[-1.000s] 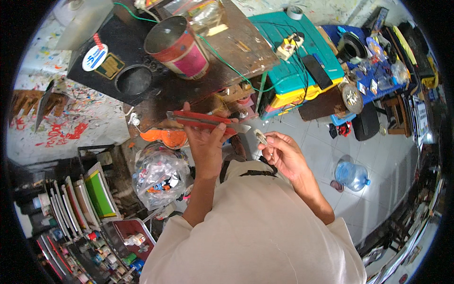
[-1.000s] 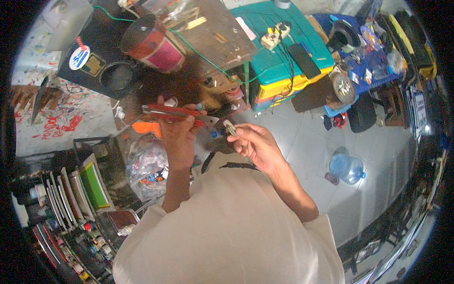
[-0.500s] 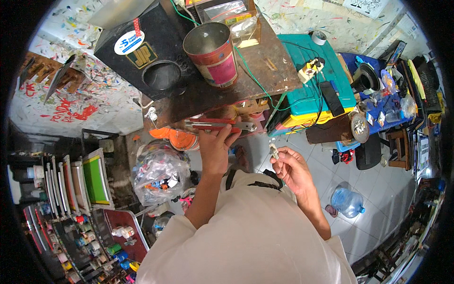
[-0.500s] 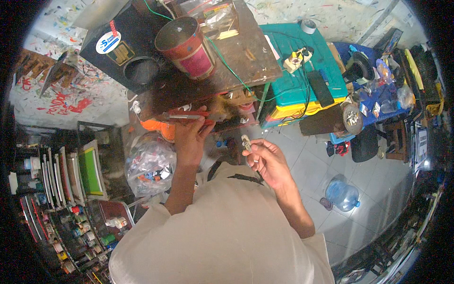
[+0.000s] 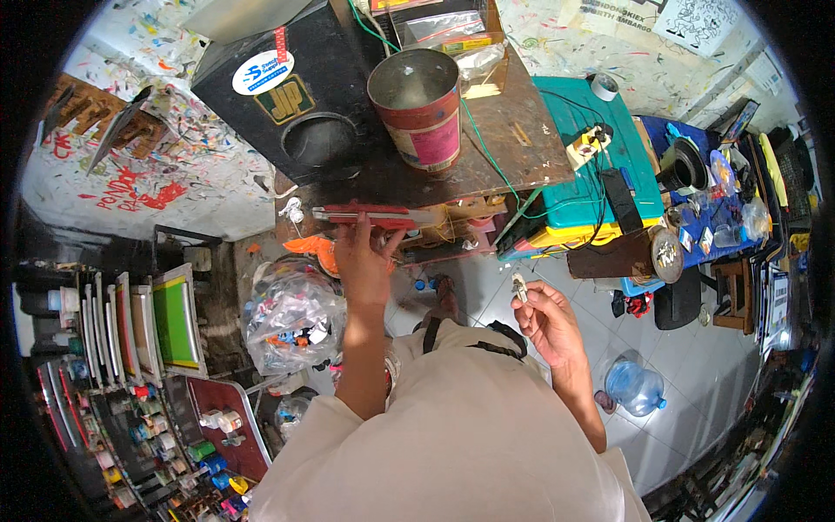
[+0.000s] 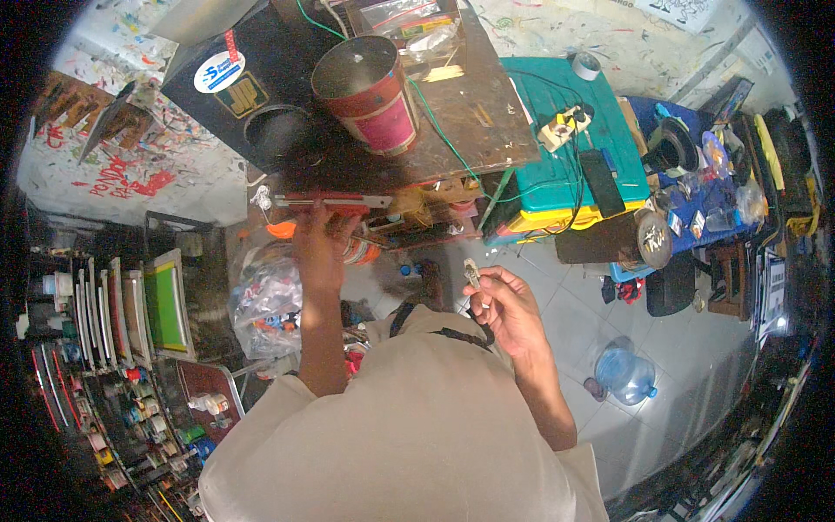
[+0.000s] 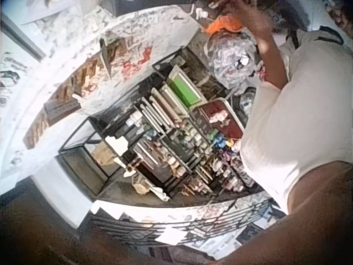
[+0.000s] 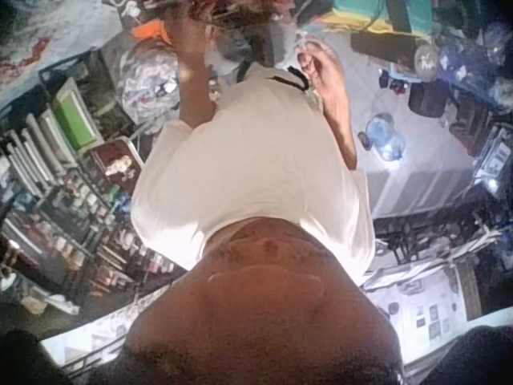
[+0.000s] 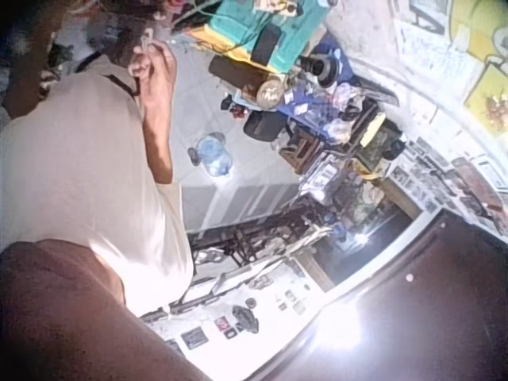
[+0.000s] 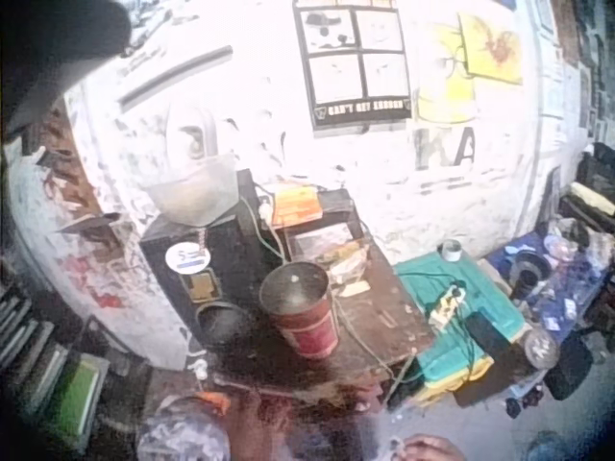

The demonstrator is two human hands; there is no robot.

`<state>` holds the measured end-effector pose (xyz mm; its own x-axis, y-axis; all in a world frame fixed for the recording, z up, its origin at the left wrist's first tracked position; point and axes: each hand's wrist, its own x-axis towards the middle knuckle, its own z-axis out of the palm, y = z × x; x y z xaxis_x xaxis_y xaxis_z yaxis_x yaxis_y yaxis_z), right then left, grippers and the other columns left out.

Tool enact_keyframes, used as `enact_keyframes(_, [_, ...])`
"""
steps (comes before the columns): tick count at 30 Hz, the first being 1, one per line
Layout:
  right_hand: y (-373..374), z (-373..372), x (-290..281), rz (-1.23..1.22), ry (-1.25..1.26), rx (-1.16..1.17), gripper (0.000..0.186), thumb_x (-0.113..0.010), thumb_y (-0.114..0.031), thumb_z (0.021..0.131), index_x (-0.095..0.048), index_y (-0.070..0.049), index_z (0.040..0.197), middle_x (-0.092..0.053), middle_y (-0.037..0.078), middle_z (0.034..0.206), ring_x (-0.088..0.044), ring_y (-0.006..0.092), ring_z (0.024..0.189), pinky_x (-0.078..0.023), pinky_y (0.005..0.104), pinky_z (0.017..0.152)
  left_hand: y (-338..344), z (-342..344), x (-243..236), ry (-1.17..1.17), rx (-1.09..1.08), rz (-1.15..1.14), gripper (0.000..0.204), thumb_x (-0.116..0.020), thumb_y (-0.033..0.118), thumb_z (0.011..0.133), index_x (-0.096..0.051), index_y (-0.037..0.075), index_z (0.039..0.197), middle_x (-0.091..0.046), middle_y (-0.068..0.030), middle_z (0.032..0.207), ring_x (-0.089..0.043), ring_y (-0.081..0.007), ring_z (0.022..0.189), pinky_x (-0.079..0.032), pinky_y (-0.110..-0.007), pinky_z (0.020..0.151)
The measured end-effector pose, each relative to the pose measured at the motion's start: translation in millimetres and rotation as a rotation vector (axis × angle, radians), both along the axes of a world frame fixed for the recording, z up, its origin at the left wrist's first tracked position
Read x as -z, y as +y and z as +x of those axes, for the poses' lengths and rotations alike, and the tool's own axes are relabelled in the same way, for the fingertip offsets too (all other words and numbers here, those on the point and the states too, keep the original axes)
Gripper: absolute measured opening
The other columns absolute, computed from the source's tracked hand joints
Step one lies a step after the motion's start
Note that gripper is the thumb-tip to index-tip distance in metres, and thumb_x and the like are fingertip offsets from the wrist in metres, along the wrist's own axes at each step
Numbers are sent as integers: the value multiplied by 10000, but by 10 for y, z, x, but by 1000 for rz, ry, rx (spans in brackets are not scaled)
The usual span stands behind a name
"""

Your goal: The person uses a red utility knife to strip the insulation from the ends of two wires. They then twist the exposed copper strands together to join the wires. The person continues to manipulate the joined wires, possibly checking the connection or preparing for further steps.

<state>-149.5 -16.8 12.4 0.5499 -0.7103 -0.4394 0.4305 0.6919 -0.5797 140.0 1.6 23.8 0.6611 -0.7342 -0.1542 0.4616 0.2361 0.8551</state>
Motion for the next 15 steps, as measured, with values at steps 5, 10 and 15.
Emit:
enact_keyframes(5, [-41,88,-28,0,3,-22,174,-625,-139,917,-593,-28,1047,-701,136,889,-602,122,612,-483,236,497,13,351,202,-227,-228,148,429,-703,116,892,-429,30,1211,-560,-116,1075,-637,-249,935,-602,-451,820])
enact_keyframes(10, [-45,127,-53,37,-9,-47,179,-616,-115,917,-581,-23,1066,-698,166,898,-607,130,612,-491,232,495,1,437,299,-118,-257,71,424,-741,114,861,-428,18,1130,-551,-125,1056,-656,-266,909,-609,-414,763])
enact_keyframes(15, [6,111,-34,59,-30,-58,176,-616,-102,914,-576,-24,1067,-698,173,905,-617,134,618,-482,231,496,9,403,357,-513,-373,231,365,-738,113,864,-459,19,1080,-567,-106,980,-679,-225,805,-591,-328,642])
